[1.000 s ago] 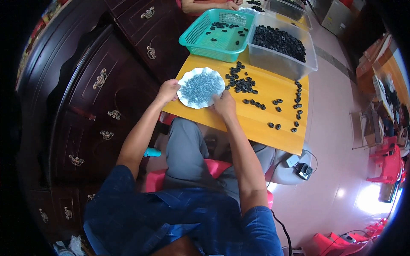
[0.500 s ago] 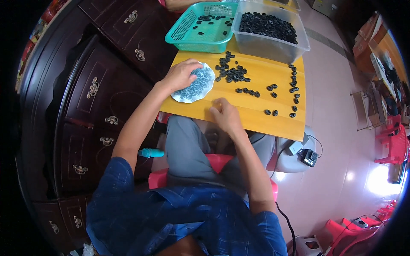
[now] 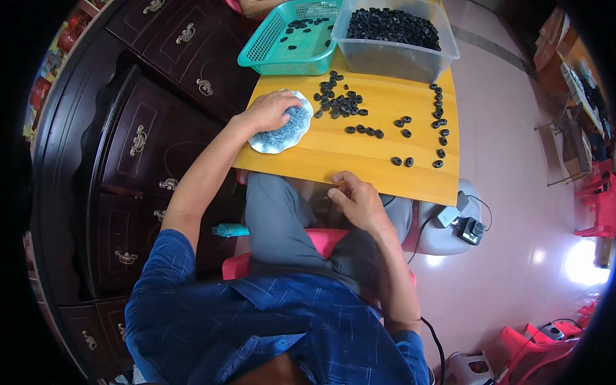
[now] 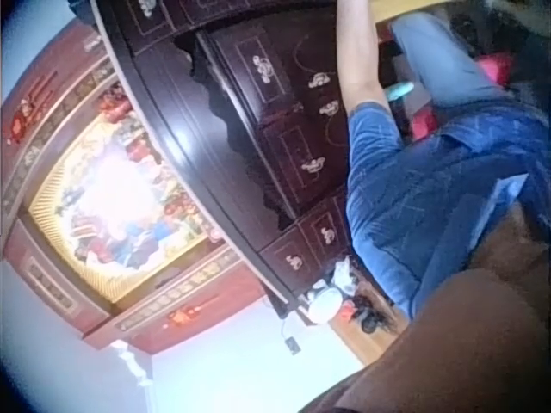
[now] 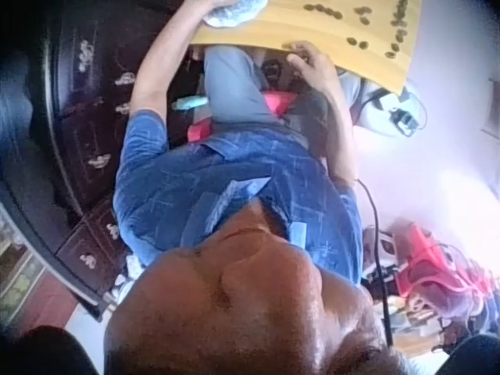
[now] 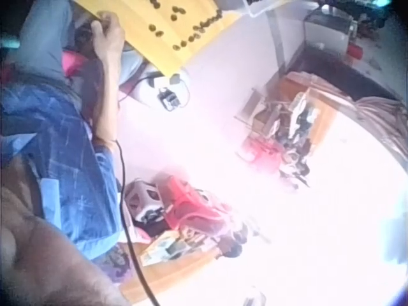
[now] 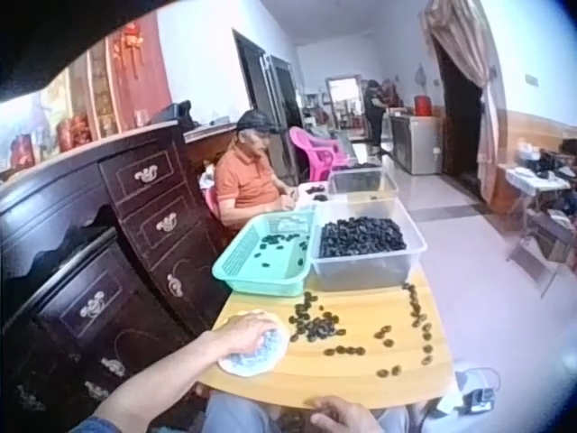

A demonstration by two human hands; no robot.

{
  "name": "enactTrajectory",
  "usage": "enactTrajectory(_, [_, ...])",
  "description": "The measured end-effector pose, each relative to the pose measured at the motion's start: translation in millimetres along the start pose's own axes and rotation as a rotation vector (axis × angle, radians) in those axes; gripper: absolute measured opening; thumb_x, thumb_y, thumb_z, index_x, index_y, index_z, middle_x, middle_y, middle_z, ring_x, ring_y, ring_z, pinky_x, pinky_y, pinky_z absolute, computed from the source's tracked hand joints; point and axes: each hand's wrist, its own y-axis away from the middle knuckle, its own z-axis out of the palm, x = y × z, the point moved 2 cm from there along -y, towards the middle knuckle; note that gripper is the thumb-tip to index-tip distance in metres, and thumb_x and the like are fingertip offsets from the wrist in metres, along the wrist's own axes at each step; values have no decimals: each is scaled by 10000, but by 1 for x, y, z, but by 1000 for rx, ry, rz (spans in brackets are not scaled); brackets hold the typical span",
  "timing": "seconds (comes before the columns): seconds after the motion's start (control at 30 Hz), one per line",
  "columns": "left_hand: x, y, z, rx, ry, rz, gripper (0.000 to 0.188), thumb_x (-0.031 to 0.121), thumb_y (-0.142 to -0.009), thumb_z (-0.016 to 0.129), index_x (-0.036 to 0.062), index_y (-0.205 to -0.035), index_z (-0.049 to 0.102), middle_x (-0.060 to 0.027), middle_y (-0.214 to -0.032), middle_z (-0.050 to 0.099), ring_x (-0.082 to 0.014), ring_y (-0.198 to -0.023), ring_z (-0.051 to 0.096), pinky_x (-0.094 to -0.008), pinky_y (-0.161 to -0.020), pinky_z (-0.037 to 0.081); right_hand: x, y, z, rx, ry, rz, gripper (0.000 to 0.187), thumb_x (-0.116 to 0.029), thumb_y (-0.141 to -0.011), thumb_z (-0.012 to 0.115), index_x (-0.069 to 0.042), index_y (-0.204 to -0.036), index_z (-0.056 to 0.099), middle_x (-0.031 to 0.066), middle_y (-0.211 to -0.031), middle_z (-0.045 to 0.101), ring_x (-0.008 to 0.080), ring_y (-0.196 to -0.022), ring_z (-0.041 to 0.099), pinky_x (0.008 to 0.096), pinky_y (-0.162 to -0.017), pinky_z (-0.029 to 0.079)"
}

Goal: The person picks up a black plastic piece and a metal screw by hand, inserts the screw into the piece, and places the assembled unit onto the table. This process is repeated for several pieces, handling the components one at a time from their respective containers.

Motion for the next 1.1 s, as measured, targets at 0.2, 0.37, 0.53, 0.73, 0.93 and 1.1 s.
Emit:
enactTrajectory(0.2, [3,-1,-3,9,25,-1,240,101,-816,653,120,-1054,631,-92,-1100,610,-306,-1065,599,-431,-902,483,7,1,-6,112,227,-146,257,-137,-929,644,8,-1134,584,86,-800,664,140,-648,642,277,-614,523])
enactTrajectory(0.37, [-1,-4,-2,24,30,20,189,107,-797,647,102,-981,608,-105,-1018,603,-313,-991,605,-438,-861,481,9,0,-7,111,217,-148,258,-135,-923,649,12,-1126,588,92,-798,668,143,-646,645,277,-614,523])
enactTrajectory(0.53, [-6,-2,0,55,108,16,172,127,-794,634,113,-964,618,-95,-993,618,-314,-1000,608,-450,-838,492,6,0,-7,116,202,-152,255,-140,-930,643,14,-1126,592,88,-788,663,136,-647,641,272,-610,519])
enactTrajectory(0.73, [3,-5,-6,-3,8,-4,176,121,-805,639,118,-981,641,-85,-1029,626,-303,-1018,615,-449,-841,500,6,1,-10,130,203,-146,247,-139,-931,640,18,-1117,595,78,-776,656,132,-642,633,267,-605,514])
enactTrajectory(0.93, [10,-6,-8,-27,-66,-2,169,110,-811,644,112,-979,656,-98,-1031,628,-307,-1022,620,-454,-849,503,6,1,-11,148,182,-175,231,-132,-932,637,17,-1104,598,67,-762,649,122,-640,628,264,-600,509])
enactTrajectory(1.1, [6,-4,-3,9,-92,33,154,109,-806,643,97,-959,646,-115,-1017,627,-323,-1000,623,-462,-830,505,9,-1,-11,166,156,-193,216,-126,-929,639,16,-1088,603,58,-747,644,115,-631,619,261,-597,504])
